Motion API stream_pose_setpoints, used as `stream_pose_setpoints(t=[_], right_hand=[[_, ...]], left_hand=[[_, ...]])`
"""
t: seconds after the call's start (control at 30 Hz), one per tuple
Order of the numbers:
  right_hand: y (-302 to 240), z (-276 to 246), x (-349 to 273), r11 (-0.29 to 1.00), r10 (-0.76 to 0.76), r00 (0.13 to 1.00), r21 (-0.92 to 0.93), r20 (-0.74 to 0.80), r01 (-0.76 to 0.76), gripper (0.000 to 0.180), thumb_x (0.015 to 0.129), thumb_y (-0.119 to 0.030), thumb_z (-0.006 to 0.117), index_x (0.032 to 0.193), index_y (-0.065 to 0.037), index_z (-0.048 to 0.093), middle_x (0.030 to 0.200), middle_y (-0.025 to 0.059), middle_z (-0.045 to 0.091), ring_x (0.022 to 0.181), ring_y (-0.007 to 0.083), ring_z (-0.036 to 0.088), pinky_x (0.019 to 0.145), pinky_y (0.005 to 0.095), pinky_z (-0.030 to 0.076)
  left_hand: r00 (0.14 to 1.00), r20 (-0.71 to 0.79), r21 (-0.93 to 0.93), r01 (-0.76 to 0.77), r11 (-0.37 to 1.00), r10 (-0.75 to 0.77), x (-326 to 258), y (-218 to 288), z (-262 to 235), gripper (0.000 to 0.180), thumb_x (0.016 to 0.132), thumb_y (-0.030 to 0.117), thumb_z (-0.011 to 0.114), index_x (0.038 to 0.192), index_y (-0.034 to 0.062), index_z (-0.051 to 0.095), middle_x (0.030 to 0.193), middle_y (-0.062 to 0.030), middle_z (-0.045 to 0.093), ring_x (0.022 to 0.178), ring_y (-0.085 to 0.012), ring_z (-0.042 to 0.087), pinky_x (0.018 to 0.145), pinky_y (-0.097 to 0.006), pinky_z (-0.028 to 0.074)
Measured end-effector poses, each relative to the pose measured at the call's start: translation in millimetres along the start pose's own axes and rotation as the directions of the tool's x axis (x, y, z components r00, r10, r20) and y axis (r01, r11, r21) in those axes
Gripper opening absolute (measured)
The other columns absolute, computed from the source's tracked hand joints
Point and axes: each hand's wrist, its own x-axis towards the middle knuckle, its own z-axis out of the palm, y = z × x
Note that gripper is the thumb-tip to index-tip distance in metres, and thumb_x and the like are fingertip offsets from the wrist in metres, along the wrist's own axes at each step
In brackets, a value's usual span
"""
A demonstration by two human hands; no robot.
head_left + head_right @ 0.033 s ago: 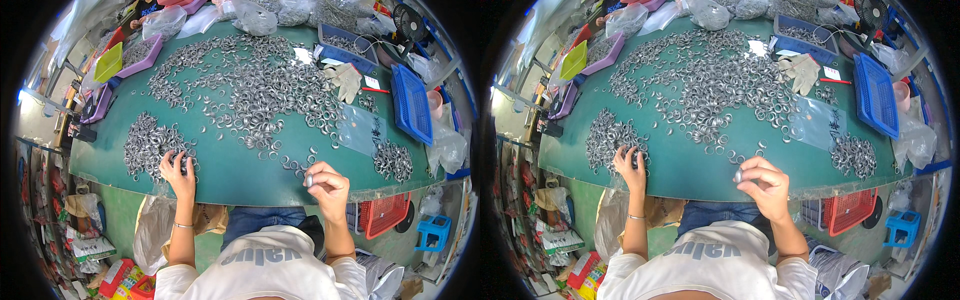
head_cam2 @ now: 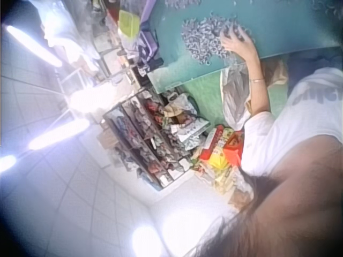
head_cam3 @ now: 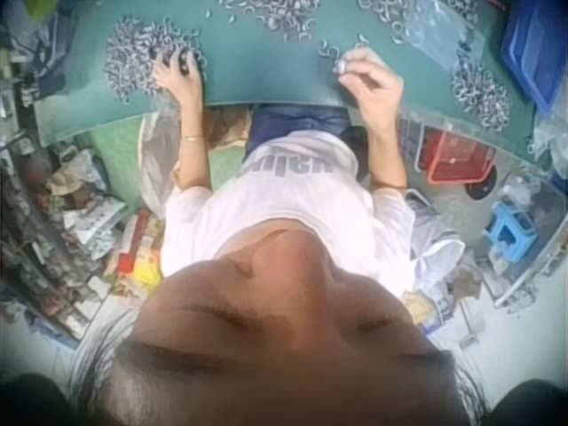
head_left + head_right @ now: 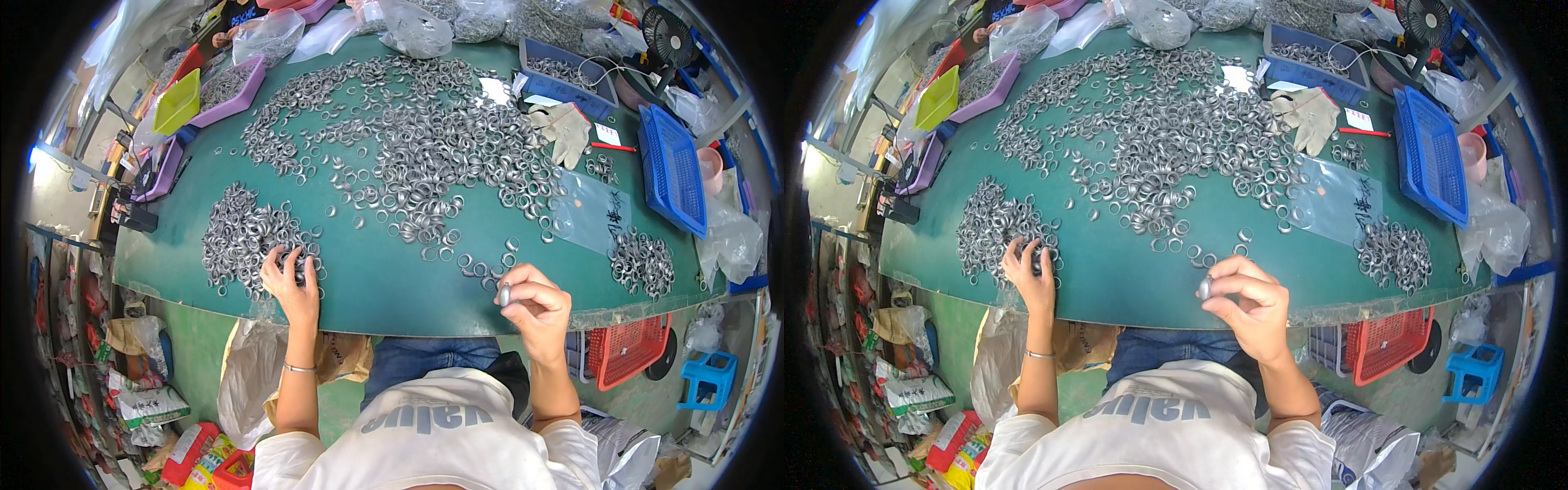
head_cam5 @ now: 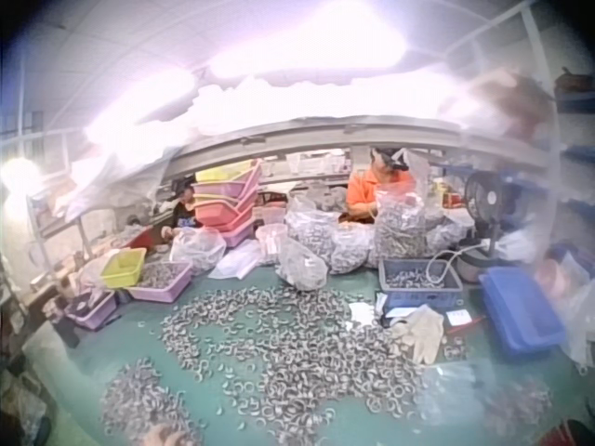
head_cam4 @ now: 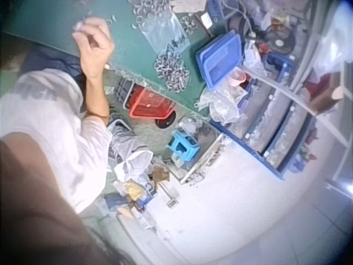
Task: The person sorts through a large pile of small crescent-shaped metal components on a workbench, picking them up individually or in small groups to move them into different areas of the workspace or into a small black container.
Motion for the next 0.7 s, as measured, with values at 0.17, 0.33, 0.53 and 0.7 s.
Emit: stream_pose_setpoints(t=[0.17, 0.33, 0.53, 0.7], right_hand=[[-6.4, 0.7, -1.3, 0.962, -0.096, 0.995, -0.254, 0.008, 0.095, 0.013, 0.070, 0.002, 0.075, 0.081, 0.002, 0.068, 0.084, 0.0104, 0.062, 0.076, 0.0188, 0.060, 0.067, 0.0282, 0.047], [-12.9, 2.4, -1.1, 0.894, -0.164, 0.986, -0.418, 0.026, 0.160, 0.013, 0.067, 0.000, 0.076, 0.078, 0.001, 0.069, 0.082, 0.0105, 0.062, 0.074, 0.0204, 0.058, 0.063, 0.0291, 0.045], [-16.8, 5.2, 1.9, 0.851, -0.214, 0.975, -0.478, 0.060, 0.217, 0.013, 0.066, 0.000, 0.076, 0.078, 0.000, 0.069, 0.081, 0.0103, 0.062, 0.070, 0.0203, 0.055, 0.061, 0.0299, 0.043], [-16.9, 5.0, 2.5, 0.831, -0.234, 0.969, -0.502, 0.075, 0.239, 0.014, 0.066, 0.000, 0.076, 0.078, 0.000, 0.069, 0.081, 0.0104, 0.061, 0.070, 0.0206, 0.055, 0.061, 0.0302, 0.043]], left_hand=[[1.000, -0.003, -0.014, -0.007, 1.000, 0.007, 0.2, -0.9, 0.5, 0.023, 0.082, 0.013, 0.067, 0.104, 0.0067, 0.064, 0.119, -0.0144, 0.052, 0.110, -0.0332, 0.046, 0.094, -0.045, 0.034], [1.000, -0.001, -0.036, -0.008, 0.999, 0.008, 0.5, -1.5, 0.8, 0.022, 0.082, 0.011, 0.067, 0.103, 0.0053, 0.064, 0.118, -0.0147, 0.052, 0.110, -0.0332, 0.046, 0.095, -0.044, 0.035], [1.000, -0.002, -0.050, -0.009, 0.999, 0.009, 1.0, -0.6, 0.4, 0.021, 0.081, 0.008, 0.067, 0.102, 0.0045, 0.064, 0.116, -0.0148, 0.053, 0.110, -0.0332, 0.046, 0.095, -0.044, 0.036], [1.000, -0.001, -0.054, -0.010, 0.998, 0.010, 1.4, -0.1, 0.5, 0.021, 0.081, 0.007, 0.066, 0.101, 0.0046, 0.064, 0.115, -0.0144, 0.054, 0.109, -0.0332, 0.047, 0.095, -0.044, 0.036]])
